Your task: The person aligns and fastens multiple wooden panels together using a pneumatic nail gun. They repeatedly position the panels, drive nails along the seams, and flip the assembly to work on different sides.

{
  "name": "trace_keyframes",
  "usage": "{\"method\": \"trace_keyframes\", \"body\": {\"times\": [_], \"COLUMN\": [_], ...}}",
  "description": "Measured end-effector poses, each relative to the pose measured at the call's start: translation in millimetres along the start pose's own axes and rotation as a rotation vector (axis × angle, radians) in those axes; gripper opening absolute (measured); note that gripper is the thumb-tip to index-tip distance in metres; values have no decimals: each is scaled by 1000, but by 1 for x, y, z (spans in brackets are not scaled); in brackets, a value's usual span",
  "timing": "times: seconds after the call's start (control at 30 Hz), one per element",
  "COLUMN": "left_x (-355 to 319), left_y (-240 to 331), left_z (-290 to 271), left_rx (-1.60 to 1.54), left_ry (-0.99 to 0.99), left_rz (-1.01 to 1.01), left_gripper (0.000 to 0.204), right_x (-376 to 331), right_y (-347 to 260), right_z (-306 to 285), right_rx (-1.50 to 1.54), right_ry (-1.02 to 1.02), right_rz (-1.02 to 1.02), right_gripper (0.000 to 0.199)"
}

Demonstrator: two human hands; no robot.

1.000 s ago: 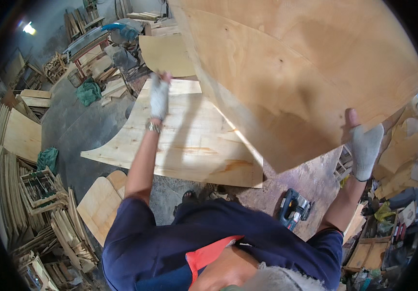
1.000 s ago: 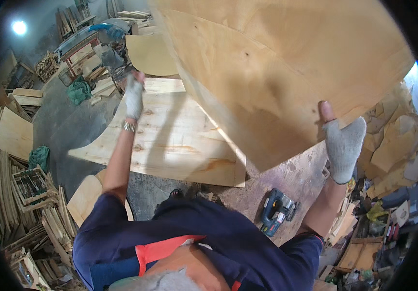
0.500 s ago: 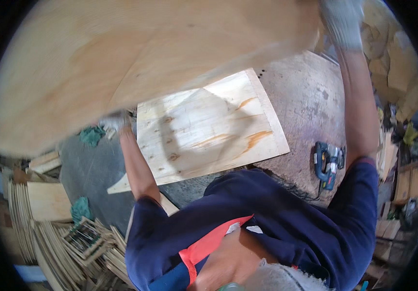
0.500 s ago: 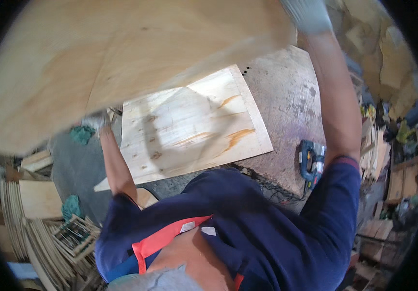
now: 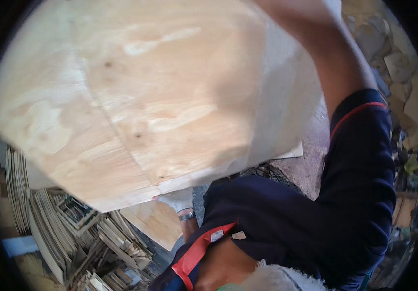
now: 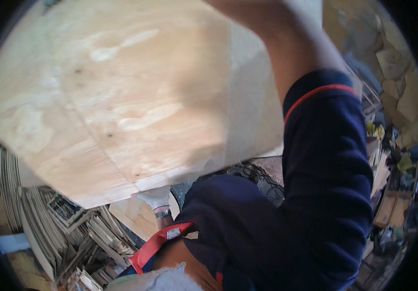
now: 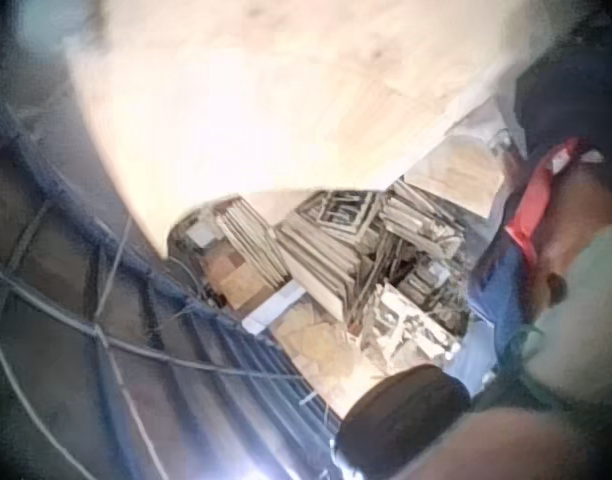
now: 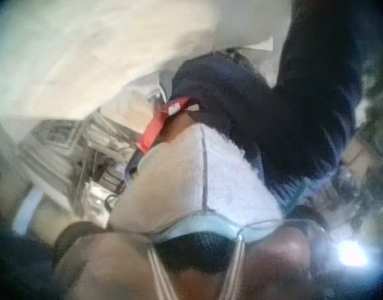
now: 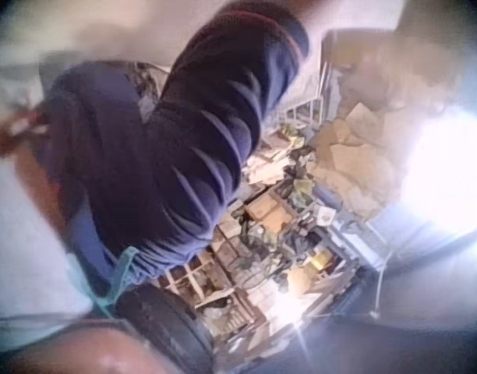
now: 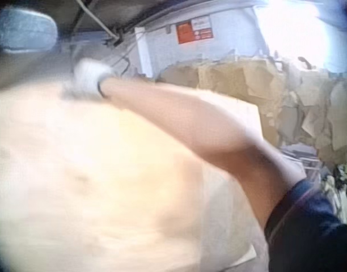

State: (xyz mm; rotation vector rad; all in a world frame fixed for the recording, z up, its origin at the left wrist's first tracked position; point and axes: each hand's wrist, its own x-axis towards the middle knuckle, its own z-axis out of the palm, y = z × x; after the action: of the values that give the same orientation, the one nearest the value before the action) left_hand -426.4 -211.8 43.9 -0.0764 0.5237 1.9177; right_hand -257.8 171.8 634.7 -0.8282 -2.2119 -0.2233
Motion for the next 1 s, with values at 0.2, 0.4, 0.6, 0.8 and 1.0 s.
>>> {"method": "trace_keyframes", "body": {"times": [0.2,0.4,0.6,0.8,1.0], "left_x": [-44,-88,-70,-12,22], "left_y": [-25,-51,-78,-83,-52], "left_z": [-94,-130,-134,-119,-99], "left_rx": [25,-16,-57,-129,50], "left_ry": [285,453,465,410,909], "left_rz": [-98,-213,-310,-380,-252], "left_gripper": [117,113,109,105,102], "right_x": [-63,-204,-219,-206,-348], "right_y": [70,123,152,133,62], "right_z": [270,436,447,393,350], "right_rx": [0,-8,-42,100,453], "right_ry": [-447,-827,-899,-662,-531], "right_rz": [82,314,373,355,384], "right_gripper": [79,76,76,81,68]}}
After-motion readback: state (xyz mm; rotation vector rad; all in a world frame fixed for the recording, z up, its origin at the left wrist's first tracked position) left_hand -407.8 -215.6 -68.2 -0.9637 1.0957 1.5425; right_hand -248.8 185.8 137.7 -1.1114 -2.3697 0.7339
